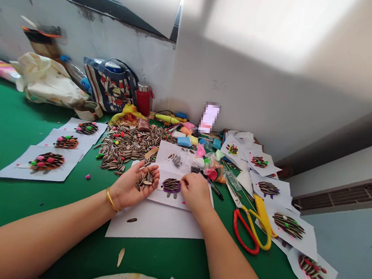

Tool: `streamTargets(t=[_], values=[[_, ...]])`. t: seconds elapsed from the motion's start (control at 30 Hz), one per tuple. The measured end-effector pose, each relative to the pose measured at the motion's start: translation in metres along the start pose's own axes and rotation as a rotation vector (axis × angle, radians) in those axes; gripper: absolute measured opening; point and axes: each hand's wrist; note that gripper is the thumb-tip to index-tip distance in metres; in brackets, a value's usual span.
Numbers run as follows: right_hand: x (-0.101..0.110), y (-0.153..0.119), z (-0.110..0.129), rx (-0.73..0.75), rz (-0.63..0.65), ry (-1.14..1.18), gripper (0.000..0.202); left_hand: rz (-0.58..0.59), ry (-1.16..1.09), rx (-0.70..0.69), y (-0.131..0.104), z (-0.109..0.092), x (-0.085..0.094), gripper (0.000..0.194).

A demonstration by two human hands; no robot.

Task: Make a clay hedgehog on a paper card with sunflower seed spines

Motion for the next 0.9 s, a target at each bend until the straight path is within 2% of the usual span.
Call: streamTargets(t=[0.43, 0.67, 0.83, 0.9], values=[[-0.004, -0.002, 0.001, 0.064, 0.031, -0.109, 0.013, 0.013, 0.007, 0.004, 0.001, 0.0, 0.001, 0.035], [0.004, -0.003, -0.001, 0.081, 0.011, -0.064, 0.011, 0.027, 0.013, 0.018, -0.001, 0.001, 0.0, 0.037], [0.012, -0.004, 0.022, 0.21, -0.134, 0.04, 0.016, 0.095, 0.05, 0.084, -0.005, 0.004, -0.001, 0.043], [0.01, -0.005, 0.037, 0.286, -0.137, 0.088, 0.017, 0.125, 0.081, 0.102, -0.006, 0.007, -0.001, 0.046]])
Point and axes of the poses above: each hand's wrist, its own y-axis towards the middle knuckle, its own x-axis out of the back of the hand, z = x × y, and after that the axes turned 13 degrees about x, right-handed
